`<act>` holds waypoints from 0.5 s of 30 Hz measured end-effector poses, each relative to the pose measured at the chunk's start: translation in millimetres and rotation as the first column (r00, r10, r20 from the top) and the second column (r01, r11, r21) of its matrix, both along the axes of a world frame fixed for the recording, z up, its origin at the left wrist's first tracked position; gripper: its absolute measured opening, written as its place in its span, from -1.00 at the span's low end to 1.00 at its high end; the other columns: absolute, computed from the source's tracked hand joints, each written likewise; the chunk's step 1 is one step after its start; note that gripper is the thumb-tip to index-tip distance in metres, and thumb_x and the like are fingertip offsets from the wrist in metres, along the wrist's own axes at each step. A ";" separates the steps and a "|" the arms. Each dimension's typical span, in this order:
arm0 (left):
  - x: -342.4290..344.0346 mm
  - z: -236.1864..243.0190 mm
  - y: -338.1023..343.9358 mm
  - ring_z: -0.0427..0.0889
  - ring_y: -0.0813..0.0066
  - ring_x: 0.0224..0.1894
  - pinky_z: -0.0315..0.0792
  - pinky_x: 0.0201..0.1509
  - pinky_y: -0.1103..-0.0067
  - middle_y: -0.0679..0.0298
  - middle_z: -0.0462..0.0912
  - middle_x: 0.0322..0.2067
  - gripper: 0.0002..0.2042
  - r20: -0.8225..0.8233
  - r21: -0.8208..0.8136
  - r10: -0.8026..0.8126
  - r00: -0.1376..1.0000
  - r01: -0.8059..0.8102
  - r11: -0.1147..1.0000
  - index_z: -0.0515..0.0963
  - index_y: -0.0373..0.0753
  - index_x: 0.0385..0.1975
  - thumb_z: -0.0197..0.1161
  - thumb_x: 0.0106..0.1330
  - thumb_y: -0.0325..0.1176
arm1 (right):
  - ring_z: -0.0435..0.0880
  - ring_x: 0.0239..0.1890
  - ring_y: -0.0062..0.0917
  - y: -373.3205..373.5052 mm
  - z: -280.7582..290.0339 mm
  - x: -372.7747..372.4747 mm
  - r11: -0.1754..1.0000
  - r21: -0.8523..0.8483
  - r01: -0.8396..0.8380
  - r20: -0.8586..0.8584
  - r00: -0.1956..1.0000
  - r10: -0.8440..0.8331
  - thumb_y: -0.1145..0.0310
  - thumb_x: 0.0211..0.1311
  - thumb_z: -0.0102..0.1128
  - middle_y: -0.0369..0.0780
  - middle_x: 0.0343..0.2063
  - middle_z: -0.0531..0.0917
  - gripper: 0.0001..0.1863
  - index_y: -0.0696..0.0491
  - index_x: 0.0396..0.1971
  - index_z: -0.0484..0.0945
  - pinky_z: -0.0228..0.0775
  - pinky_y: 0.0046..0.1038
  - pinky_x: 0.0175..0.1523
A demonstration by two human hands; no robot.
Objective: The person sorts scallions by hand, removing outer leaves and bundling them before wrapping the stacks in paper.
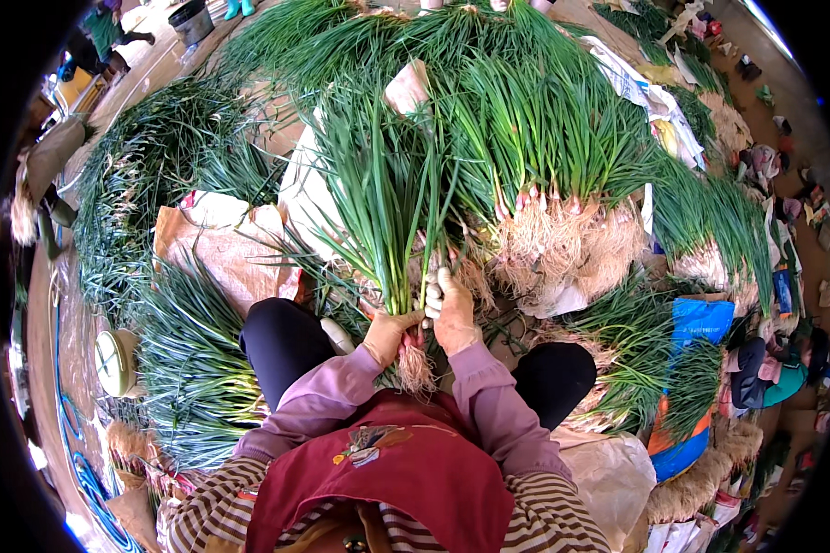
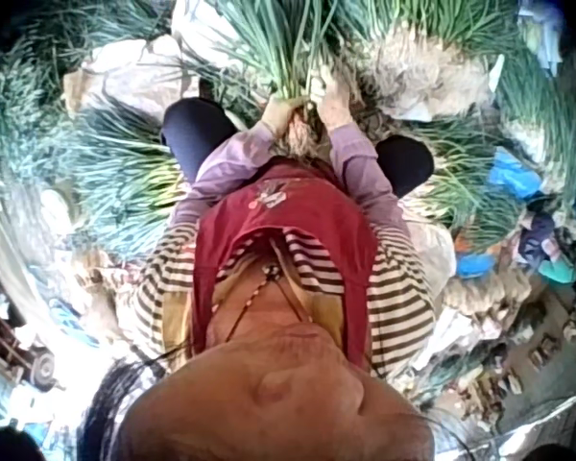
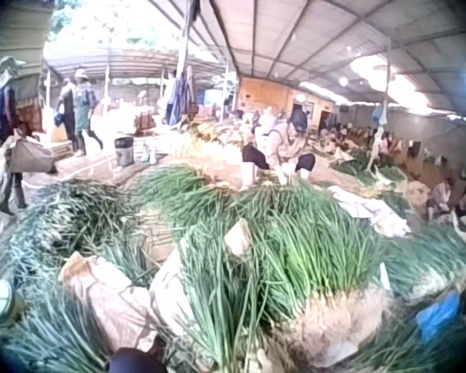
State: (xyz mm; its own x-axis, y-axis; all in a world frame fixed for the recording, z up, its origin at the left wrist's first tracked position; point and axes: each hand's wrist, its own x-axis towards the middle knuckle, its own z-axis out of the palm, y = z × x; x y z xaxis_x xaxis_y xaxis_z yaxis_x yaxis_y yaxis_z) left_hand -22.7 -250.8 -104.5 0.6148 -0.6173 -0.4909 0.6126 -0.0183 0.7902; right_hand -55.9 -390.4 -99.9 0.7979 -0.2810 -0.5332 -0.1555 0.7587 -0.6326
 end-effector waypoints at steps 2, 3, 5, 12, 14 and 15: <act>0.1 7.7 1.3 0.34 0.63 -0.88 0.09 -0.86 0.73 0.23 0.54 -0.76 -0.76 -0.060 -0.058 0.005 0.998 -0.009 0.998 0.54 -0.33 -0.59 0.20 0.22 -0.29 | 0.29 -0.62 -0.67 -7.6 -4.7 3.4 0.783 -0.616 -0.082 -0.150 0.989 -0.014 0.18 0.33 -0.04 -0.37 -0.58 0.44 -0.72 0.07 -0.42 0.47 0.13 -0.62 -0.54; -0.4 15.3 2.5 0.34 0.63 -0.88 0.09 -0.86 0.74 0.22 0.53 -0.76 -0.77 -0.091 -0.088 -0.003 0.996 -0.005 0.996 0.54 -0.33 -0.57 0.20 0.22 -0.29 | 0.29 -0.63 -0.66 -16.6 -20.7 0.8 0.414 -0.908 -0.068 -0.133 0.982 -0.130 0.20 0.32 -0.03 -0.35 -0.57 0.48 -0.74 0.05 -0.44 0.49 0.17 -0.60 -0.53; 5.9 36.1 4.1 0.34 0.66 -0.87 0.08 -0.85 0.77 0.23 0.53 -0.75 -0.84 -0.036 -0.137 0.014 0.999 -0.019 0.990 0.52 -0.30 -0.47 0.22 0.21 -0.34 | 0.50 -0.46 -0.48 -87.2 -86.0 -32.2 0.383 -0.855 -0.350 -0.407 0.911 -0.074 0.18 0.24 0.03 -0.19 -0.47 0.57 -0.71 0.12 -0.42 0.54 0.35 -0.40 -0.35; 24.0 16.9 17.1 0.36 0.69 -0.76 0.16 -0.75 0.79 0.27 0.56 -0.67 -0.61 -0.104 -0.147 0.013 0.994 -0.028 0.989 0.54 -0.32 -0.59 0.18 0.24 -0.06 | 0.57 -0.49 -0.31 -93.2 29.8 28.2 -0.376 -0.768 -0.518 -0.557 0.831 -0.007 0.22 0.18 0.07 -0.11 -0.54 0.57 -0.73 0.13 -0.33 0.54 0.43 -0.30 -0.33; 26.3 19.7 16.2 0.36 0.70 -0.77 0.14 -0.76 0.78 0.28 0.56 -0.66 -0.73 -0.175 -0.171 -0.042 0.984 0.012 0.985 0.54 -0.31 -0.61 0.27 0.18 -0.22 | 0.60 -0.56 -0.43 -121.7 36.1 65.6 -0.373 -0.715 -0.591 -0.495 0.805 -0.326 0.19 0.24 0.04 -0.15 -0.60 0.58 -0.68 0.18 -0.41 0.54 0.49 -0.34 -0.41; 26.3 14.4 15.3 0.37 0.70 -0.77 0.13 -0.77 0.77 0.28 0.55 -0.67 -0.78 -0.170 -0.172 -0.052 0.984 0.022 0.985 0.55 -0.31 -0.61 0.30 0.15 -0.30 | 0.63 -0.55 -0.38 -134.0 41.3 77.1 -0.419 -0.571 -0.706 -0.614 0.706 -0.352 0.23 0.20 0.06 -0.12 -0.55 0.61 -0.69 0.22 -0.44 0.54 0.51 -0.33 -0.38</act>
State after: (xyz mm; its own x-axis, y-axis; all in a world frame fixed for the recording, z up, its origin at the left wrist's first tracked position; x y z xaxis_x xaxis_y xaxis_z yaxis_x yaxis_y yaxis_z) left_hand 3.6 -235.4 -90.0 0.5047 -0.7209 -0.4749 0.7418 0.0807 0.6658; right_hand 21.2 -524.4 -58.6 0.7917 -0.6096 -0.0397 -0.6099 -0.7924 0.0060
